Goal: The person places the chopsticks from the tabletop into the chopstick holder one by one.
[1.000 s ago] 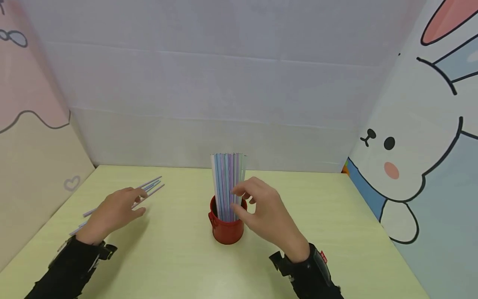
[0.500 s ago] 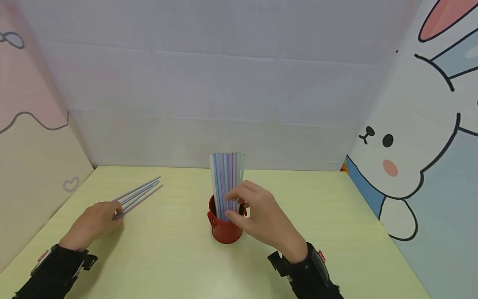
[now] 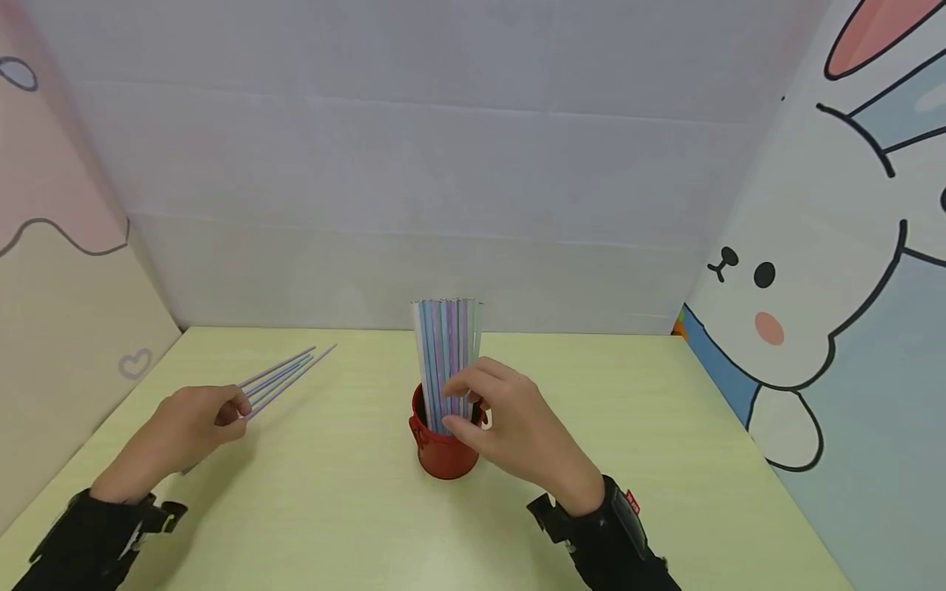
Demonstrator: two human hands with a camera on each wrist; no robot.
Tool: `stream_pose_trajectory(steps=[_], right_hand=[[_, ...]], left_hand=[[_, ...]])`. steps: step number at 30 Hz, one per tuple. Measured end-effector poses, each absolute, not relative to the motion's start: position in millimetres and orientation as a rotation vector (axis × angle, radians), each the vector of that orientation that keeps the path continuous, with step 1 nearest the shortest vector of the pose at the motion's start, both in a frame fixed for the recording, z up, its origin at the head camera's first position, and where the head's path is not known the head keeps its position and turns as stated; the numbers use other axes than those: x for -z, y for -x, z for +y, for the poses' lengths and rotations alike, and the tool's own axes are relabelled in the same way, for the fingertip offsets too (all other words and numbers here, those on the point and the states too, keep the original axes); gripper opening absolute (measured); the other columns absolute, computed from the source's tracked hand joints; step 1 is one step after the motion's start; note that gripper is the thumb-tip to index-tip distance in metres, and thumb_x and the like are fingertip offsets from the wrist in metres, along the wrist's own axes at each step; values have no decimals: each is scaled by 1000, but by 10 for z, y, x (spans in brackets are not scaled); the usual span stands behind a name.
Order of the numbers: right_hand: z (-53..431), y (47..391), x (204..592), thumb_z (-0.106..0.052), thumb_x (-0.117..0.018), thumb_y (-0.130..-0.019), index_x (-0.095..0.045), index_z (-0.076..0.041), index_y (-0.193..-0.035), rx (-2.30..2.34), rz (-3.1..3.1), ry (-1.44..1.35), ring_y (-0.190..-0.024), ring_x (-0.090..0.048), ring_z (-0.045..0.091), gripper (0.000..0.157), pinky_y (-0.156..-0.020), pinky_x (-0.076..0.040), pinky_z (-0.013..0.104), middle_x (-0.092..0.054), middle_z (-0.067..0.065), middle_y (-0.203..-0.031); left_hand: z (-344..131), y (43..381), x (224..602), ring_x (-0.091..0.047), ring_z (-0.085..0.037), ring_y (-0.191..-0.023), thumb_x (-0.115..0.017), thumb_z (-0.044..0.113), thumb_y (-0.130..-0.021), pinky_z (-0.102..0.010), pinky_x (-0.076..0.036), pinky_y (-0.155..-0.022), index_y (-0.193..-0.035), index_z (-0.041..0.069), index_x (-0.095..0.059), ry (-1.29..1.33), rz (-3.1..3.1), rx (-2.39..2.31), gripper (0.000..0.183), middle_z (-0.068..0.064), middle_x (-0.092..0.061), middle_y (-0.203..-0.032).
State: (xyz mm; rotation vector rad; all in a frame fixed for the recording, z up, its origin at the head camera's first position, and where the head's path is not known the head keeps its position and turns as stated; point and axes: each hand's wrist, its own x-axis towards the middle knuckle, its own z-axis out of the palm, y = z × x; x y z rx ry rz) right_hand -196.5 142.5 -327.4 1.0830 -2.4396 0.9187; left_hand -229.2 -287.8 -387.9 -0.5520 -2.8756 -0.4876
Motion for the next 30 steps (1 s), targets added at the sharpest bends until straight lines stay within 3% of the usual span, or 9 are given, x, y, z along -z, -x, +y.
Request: stream_pose_trajectory(steps=[11, 22, 30], right_hand=[[1410, 1914, 3220, -16, -75, -82, -62, -22, -105, -869, -2334, -1064, -84, -49, 4, 27, -70, -48, 23, -54, -12, -98], [1315, 1837, 3189, -13, -77, -79, -63, -17, -105, -790, -2276, -1062, -94, -49, 11, 29, -73, -50, 24, -56, -6, -102], [1236, 1837, 3281, -17, -77, -79, -66, -15, -101, -636, -2324, -1089, -89, -46, 9, 24, -63, -48, 18, -56, -6, -100]], left_hand=[[-2236, 1996, 3190, -49, 2, -64, -67, 4, -74, -20, -46, -54, -85, 27, -60, 840, -2517, 493, 27, 21, -53, -74], [-1574, 1999, 3149, -50, -2, -67, -70, 7, -76, -19, -46, -57, -85, 22, -67, 1069, -2472, 499, 19, 16, -54, -78], [-1157, 1987, 3174, -45, -5, -68, -71, 5, -76, -18, -43, -57, -82, 19, -66, 1208, -2414, 506, 16, 12, -54, -76]])
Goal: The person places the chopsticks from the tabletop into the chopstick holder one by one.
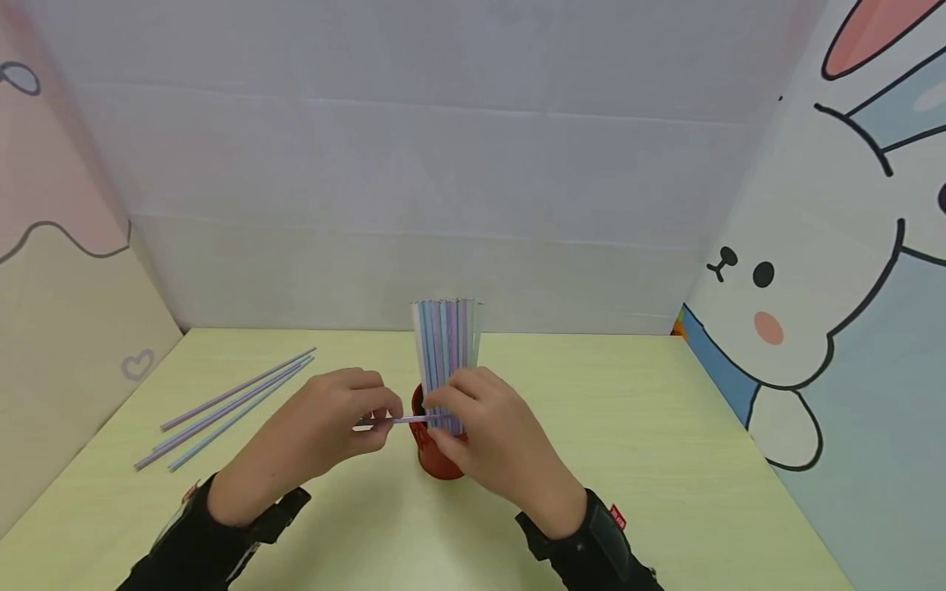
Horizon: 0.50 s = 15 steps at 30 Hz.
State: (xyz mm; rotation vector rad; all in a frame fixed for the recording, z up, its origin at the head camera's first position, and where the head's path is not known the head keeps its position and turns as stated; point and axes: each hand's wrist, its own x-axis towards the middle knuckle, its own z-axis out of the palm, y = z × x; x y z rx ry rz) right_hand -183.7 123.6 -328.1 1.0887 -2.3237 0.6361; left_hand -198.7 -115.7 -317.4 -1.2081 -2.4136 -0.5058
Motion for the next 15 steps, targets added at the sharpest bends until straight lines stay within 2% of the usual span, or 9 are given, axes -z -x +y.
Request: stream_pose_trajectory(steps=[9, 15], right_hand=[[1187, 1845, 3341, -15, -81, -75, -69, -15, -91, -549, -2290, -1078, -77, -45, 8, 20, -58, -42, 19, -61, -7, -91], [1164, 1845, 3359, -11, -83, -73, -68, -14, -87, -537, -2256, -1107, -76, -47, 9, 20, -60, -43, 20, -61, -6, -87]], left_hand=[[-1006, 1922, 3166, -42, -6, -68, -75, 8, -74, -19, -40, -56, -81, 19, -66, 1203, -2392, 470, 16, 11, -53, -76], [-969, 1905, 3179, -41, -6, -67, -77, 11, -74, -18, -39, -56, -82, 19, -66, 1218, -2394, 450, 16, 11, -53, -77]])
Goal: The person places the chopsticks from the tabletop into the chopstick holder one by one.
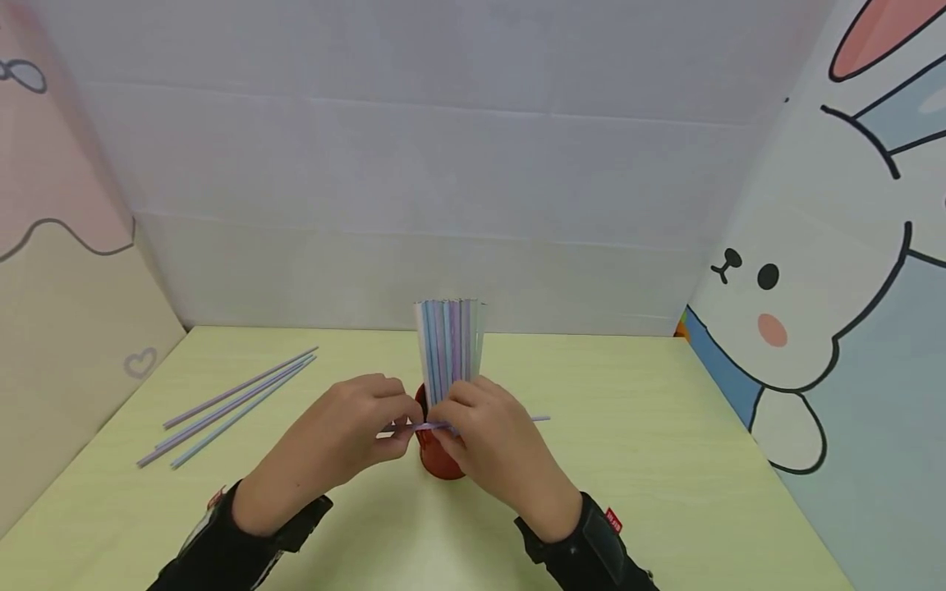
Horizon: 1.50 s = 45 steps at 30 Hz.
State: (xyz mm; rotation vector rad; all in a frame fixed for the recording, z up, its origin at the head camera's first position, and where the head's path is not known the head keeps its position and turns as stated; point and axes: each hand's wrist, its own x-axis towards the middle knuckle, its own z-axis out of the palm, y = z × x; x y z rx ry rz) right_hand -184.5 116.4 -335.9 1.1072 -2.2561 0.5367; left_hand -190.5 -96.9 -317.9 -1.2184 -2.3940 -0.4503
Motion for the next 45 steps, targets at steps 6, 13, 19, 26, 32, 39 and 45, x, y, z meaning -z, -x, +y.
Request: stream_pose_trajectory(steps=[6, 13, 19, 26, 32, 39, 45], right_hand=[[1223, 1864, 3344, -11, -83, -72, -69, -15, -89, -499, -2312, -1083, -79, -49, 9, 22, -62, -47, 21, -62, -7, -89], [1414, 1910, 3218, -9, -81, -74, -70, -15, -91, -509, -2292, -1024, -78, -47, 8, 21, -61, -46, 23, -61, -8, -87], [1499, 1931, 3106, -3, -80, -75, -69, -15, -95, -718, -2148, -968, -79, -53, 4, 25, -64, -51, 22, -61, -9, -88], [1411, 1811, 2890, 10, -75, -73, -68, -1, -94, -1076, -1971, -772, -71, -61, 11, 25, -67, -52, 23, -67, 3, -84], [1443, 1815, 2893, 16, -65, -81, -60, 9, -103, -1446, -1901, -663, -80, -63, 21, 23, -76, -54, 24, -62, 16, -92], [1450, 1861, 2948, 13, -63, -84, -57, 8, -106, -1563, -1904, -675, -80, -63, 27, 23, -76, -55, 29, -59, 15, -94], [1377, 1946, 3118, 3, -66, -87, -58, 2, -105, -1563, -2075, -608, -84, -62, 23, 20, -76, -55, 28, -61, 11, -95]], left_hand=[[-1011, 1942, 3158, -48, -4, -69, -77, 23, -81, -16, -44, -57, -95, 19, -68, 1170, -2420, 568, 18, 12, -56, -81], [-1177, 2117, 3097, -52, -2, -71, -56, 25, -99, -22, -50, -60, -124, 17, -60, 904, -2367, 912, 27, 11, -59, -89], [-1180, 2331, 3346, -57, -4, -84, -62, 27, -94, -27, -54, -73, -131, 17, -52, 812, -2442, 1173, 39, 8, -61, -101], [-1009, 2441, 3680, -51, -14, -109, -70, 63, -74, -37, -50, -86, -142, 19, -38, 770, -2696, 1371, 87, 6, -51, -126], [-897, 2460, 3866, -47, -18, -112, -79, 62, -64, -38, -49, -83, -141, 23, -36, 801, -2760, 1496, 97, 8, -46, -127], [-771, 2417, 3902, -52, -16, -110, -85, 36, -70, -41, -49, -88, -139, 23, -38, 1039, -2628, 1699, 84, 5, -52, -127], [-743, 2295, 3743, -53, -21, -111, -85, 24, -72, -40, -48, -90, -139, 13, -38, 1040, -2607, 1694, 83, -2, -52, -128]])
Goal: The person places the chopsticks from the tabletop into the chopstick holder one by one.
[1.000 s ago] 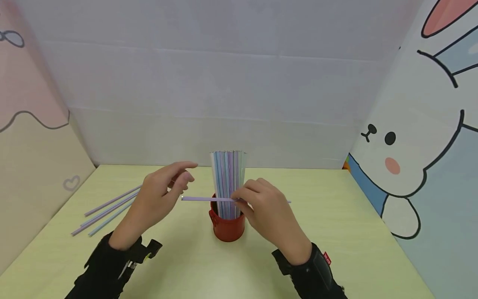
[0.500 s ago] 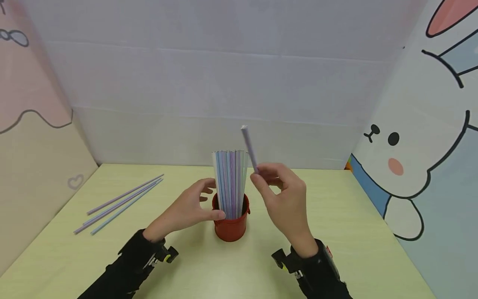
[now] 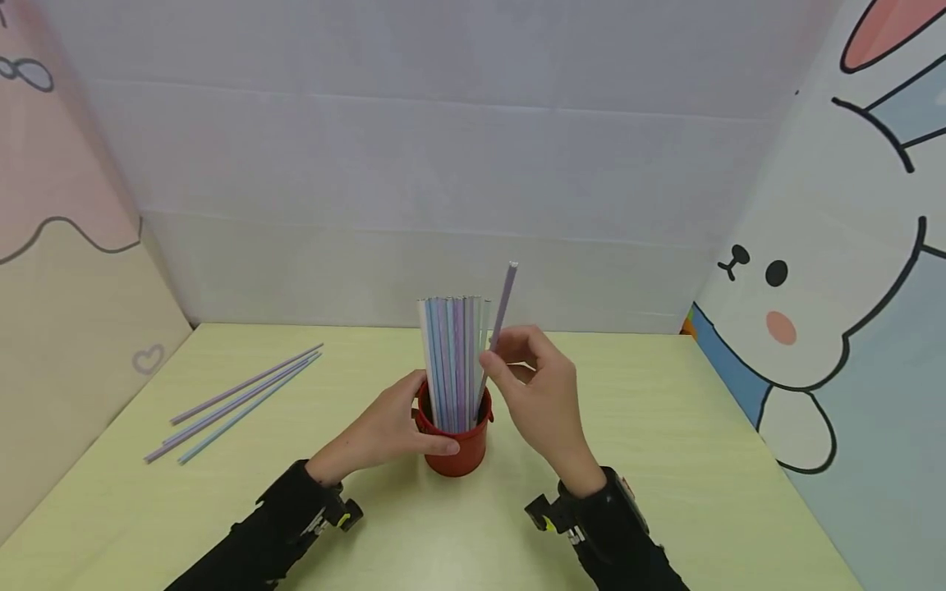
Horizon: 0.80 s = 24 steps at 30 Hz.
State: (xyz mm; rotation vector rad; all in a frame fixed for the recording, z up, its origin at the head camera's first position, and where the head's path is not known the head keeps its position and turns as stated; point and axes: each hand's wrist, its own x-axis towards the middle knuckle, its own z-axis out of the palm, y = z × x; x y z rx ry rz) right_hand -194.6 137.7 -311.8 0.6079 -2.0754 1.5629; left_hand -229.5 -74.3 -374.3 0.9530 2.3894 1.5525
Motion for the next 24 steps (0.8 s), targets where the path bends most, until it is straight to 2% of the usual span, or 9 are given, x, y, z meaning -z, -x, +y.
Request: stream_pose_trajectory(steps=[5, 11, 13, 24], right_hand=[[1313, 2050, 3337, -4, -69, -87, -59, -2, -106, -1518, -2196, -564, -82, -62, 20, 21, -75, -56, 33, -63, 7, -92], [1357, 2248, 3677, -20, -73, -86, -61, -16, -105, -1398, -2341, -472, -79, -61, 10, 23, -69, -56, 36, -64, -7, -89], [1371, 2282, 3735, -23, -74, -85, -61, -18, -105, -1363, -2363, -458, -78, -60, 9, 24, -67, -55, 35, -64, -8, -88], [1400, 2337, 3787, -22, -81, -77, -57, -14, -94, -1193, -2391, -440, -65, -55, 11, 30, -57, -52, 26, -57, -4, -76]], left_hand=[[-751, 2277, 3715, -53, -25, -110, -84, 22, -73, -37, -49, -88, -140, 8, -36, -981, 2419, -1522, 83, -8, -51, -128], [-738, 2277, 3703, -54, -25, -109, -83, 23, -75, -36, -50, -87, -141, 9, -36, -991, 2431, -1496, 83, -8, -51, -128], [-735, 2270, 3699, -54, -25, -109, -83, 22, -75, -35, -50, -87, -141, 8, -36, -988, 2436, -1489, 82, -8, -52, -128], [-744, 2251, 3680, -54, -24, -109, -83, 20, -74, -35, -50, -87, -139, 8, -38, -959, 2451, -1481, 79, -7, -52, -127]])
